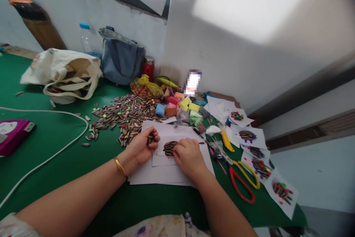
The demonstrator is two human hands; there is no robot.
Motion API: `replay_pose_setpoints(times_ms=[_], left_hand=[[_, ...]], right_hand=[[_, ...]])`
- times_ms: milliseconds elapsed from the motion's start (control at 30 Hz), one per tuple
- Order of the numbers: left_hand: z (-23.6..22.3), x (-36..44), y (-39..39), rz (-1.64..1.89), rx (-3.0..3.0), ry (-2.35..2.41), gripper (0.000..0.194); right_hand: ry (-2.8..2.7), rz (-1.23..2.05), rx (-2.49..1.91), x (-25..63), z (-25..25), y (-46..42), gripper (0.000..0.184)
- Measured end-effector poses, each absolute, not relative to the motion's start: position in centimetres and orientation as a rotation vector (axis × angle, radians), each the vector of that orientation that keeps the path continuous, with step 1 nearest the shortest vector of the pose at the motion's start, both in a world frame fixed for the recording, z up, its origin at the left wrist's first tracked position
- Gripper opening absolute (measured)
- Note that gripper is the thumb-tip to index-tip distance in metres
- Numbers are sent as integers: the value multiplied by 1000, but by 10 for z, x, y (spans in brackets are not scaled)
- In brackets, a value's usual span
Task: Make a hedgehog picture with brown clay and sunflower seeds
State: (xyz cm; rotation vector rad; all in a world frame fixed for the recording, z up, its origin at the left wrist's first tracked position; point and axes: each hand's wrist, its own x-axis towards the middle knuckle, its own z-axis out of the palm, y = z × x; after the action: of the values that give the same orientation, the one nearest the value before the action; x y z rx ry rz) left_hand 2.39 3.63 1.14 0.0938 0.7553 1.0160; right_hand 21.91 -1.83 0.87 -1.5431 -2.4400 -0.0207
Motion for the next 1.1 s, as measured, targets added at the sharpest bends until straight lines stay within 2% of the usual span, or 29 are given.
replay_pose_setpoints(times_ms=[633, 1100], left_hand=[[14, 24, 35, 1013, 84, 767, 16], [14, 24, 34, 1013, 80, 734, 18]], right_hand=[[-2414, -42, -1522, 220, 7, -18, 6], [-2238, 67, -1406, 227, 19, -19, 7]])
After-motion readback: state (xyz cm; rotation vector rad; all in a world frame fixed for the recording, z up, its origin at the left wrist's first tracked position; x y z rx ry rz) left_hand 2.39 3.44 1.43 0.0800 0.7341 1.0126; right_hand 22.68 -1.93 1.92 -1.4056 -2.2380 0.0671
